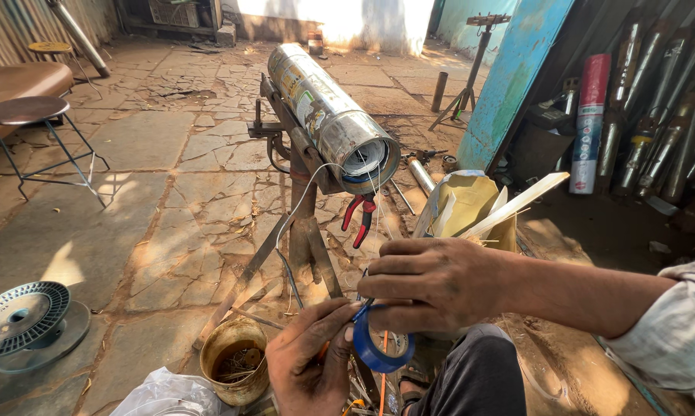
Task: The person sits on the floor and wraps electrical tape around the ends of several wires. They use pliers to hold the wires and apply blue tape to insulate the connections.
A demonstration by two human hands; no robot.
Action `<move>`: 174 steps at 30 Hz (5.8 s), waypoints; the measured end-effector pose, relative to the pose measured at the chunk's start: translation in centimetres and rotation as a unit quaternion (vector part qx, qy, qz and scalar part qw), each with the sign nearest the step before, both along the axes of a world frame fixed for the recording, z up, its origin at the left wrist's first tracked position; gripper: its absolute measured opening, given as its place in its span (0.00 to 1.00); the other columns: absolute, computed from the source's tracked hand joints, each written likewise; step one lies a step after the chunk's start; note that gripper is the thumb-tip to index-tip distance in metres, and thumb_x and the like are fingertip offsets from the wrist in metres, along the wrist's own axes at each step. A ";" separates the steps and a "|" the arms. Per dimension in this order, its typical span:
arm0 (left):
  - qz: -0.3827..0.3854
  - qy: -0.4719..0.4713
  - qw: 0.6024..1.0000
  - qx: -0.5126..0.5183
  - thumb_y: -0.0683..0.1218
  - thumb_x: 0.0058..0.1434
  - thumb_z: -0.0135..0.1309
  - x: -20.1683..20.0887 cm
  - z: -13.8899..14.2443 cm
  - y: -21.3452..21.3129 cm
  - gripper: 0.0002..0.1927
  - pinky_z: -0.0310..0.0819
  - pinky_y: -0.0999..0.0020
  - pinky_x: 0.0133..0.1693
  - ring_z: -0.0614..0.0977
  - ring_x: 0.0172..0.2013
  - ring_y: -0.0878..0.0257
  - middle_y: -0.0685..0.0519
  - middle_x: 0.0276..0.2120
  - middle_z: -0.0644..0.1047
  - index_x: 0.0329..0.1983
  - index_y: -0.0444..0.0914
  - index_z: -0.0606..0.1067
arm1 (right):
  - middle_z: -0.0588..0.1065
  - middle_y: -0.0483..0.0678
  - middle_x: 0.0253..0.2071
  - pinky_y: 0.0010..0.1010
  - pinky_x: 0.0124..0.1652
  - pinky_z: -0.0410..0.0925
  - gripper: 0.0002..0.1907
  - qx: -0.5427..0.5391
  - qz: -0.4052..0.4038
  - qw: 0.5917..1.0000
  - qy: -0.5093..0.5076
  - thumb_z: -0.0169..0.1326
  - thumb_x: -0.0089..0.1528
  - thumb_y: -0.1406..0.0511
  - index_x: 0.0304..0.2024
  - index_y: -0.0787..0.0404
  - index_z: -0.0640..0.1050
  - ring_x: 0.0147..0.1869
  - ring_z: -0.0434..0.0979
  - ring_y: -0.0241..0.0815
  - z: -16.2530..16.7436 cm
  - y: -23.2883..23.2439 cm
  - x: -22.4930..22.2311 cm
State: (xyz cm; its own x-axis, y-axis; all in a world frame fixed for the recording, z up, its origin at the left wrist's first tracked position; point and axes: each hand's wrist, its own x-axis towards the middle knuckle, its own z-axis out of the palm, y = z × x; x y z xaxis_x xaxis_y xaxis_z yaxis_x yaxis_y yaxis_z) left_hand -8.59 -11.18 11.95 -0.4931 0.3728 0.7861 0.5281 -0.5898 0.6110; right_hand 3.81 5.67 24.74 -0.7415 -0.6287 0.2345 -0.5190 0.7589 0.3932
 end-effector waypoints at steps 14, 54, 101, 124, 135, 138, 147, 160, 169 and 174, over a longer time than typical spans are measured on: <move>0.091 0.056 0.994 -0.023 0.35 0.52 0.63 -0.6 -0.7 1.1 0.11 0.76 0.71 0.29 0.86 0.26 0.63 0.47 0.28 0.84 0.39 0.33 0.84 | 0.79 0.45 0.30 0.38 0.31 0.70 0.12 -0.259 -0.272 0.918 -0.124 0.67 0.57 0.57 0.33 0.57 0.83 0.31 0.81 0.40 0.4 -0.7 -2.2; 0.069 -0.043 0.997 0.009 0.33 0.50 0.65 -0.4 -0.5 1.3 0.08 0.74 0.71 0.28 0.84 0.25 0.63 0.48 0.26 0.84 0.35 0.31 0.84 | 0.78 0.48 0.36 0.40 0.51 0.72 0.27 -0.189 -0.371 0.890 -0.188 0.62 0.62 0.52 0.62 0.46 0.71 0.47 0.83 0.43 4.4 -4.4 -3.5; 0.209 0.100 0.968 -0.095 0.42 0.51 0.65 -0.1 -0.1 2.0 0.05 0.59 0.62 0.47 0.85 0.30 0.69 0.57 0.28 0.85 0.32 0.42 0.85 | 0.74 0.49 0.42 0.40 0.52 0.69 0.21 -0.095 -0.281 0.938 -0.179 0.52 0.68 0.61 0.60 0.65 0.72 0.48 0.77 0.46 2.2 -2.4 -1.4; 0.151 0.081 0.984 -0.055 0.38 0.50 0.64 -0.2 0.5 1.3 0.07 0.57 0.62 0.41 0.81 0.24 0.66 0.55 0.27 0.84 0.34 0.38 0.85 | 0.72 0.48 0.47 0.38 0.59 0.67 0.15 0.092 -0.234 0.953 -0.169 0.58 0.61 0.62 0.45 0.65 0.76 0.57 0.74 0.44 1.7 -1.1 -1.2; 0.048 0.062 0.996 -0.037 0.38 0.52 0.62 0.0 0.6 1.1 0.12 0.60 0.63 0.44 0.84 0.29 0.64 0.53 0.27 0.83 0.41 0.36 0.84 | 0.73 0.44 0.55 0.53 0.69 0.66 0.15 -0.008 0.059 0.997 0.049 0.67 0.61 0.61 0.48 0.51 0.78 0.59 0.77 0.41 -0.7 2.4 1.0; 0.037 0.061 0.996 -0.062 0.37 0.51 0.61 0.2 0.3 1.5 0.14 0.60 0.62 0.44 0.84 0.30 0.63 0.52 0.27 0.83 0.42 0.35 0.85 | 0.74 0.43 0.55 0.55 0.66 0.66 0.15 -0.051 0.065 0.995 0.053 0.69 0.61 0.60 0.49 0.50 0.81 0.57 0.77 0.39 -1.2 2.7 1.1; 0.133 0.113 0.978 -0.111 0.37 0.49 0.62 0.3 -0.2 2.4 0.11 0.57 0.59 0.40 0.82 0.27 0.64 0.53 0.26 0.83 0.37 0.36 0.85 | 0.80 0.46 0.38 0.39 0.41 0.70 0.15 -0.320 -0.250 0.908 -0.102 0.67 0.54 0.60 0.41 0.57 0.84 0.41 0.81 0.41 0.3 0.5 -0.7; 0.213 0.129 0.967 -0.050 0.39 0.49 0.63 -0.3 0.4 2.1 0.09 0.56 0.61 0.42 0.82 0.28 0.66 0.55 0.28 0.83 0.34 0.40 0.84 | 0.76 0.40 0.41 0.51 0.64 0.56 0.26 0.022 -0.198 0.979 -0.037 0.52 0.66 0.68 0.67 0.52 0.70 0.48 0.78 0.41 0.2 -0.1 -0.1; 0.169 0.102 0.979 -0.047 0.38 0.50 0.63 -0.2 -0.3 2.1 0.09 0.55 0.64 0.42 0.81 0.25 0.69 0.56 0.27 0.83 0.36 0.38 0.85 | 0.75 0.40 0.49 0.43 0.58 0.59 0.23 0.045 -0.268 0.947 -0.170 0.64 0.50 0.64 0.49 0.51 0.77 0.57 0.71 0.37 2.1 -0.4 -0.4; 0.189 0.074 0.979 -0.008 0.37 0.51 0.63 -0.2 -0.2 2.9 0.09 0.56 0.63 0.44 0.80 0.25 0.70 0.56 0.28 0.84 0.35 0.39 0.85 | 0.78 0.39 0.42 0.34 0.52 0.65 0.30 -0.227 -0.158 0.958 -0.074 0.65 0.56 0.52 0.57 0.55 0.77 0.43 0.78 0.35 2.9 -0.7 -1.6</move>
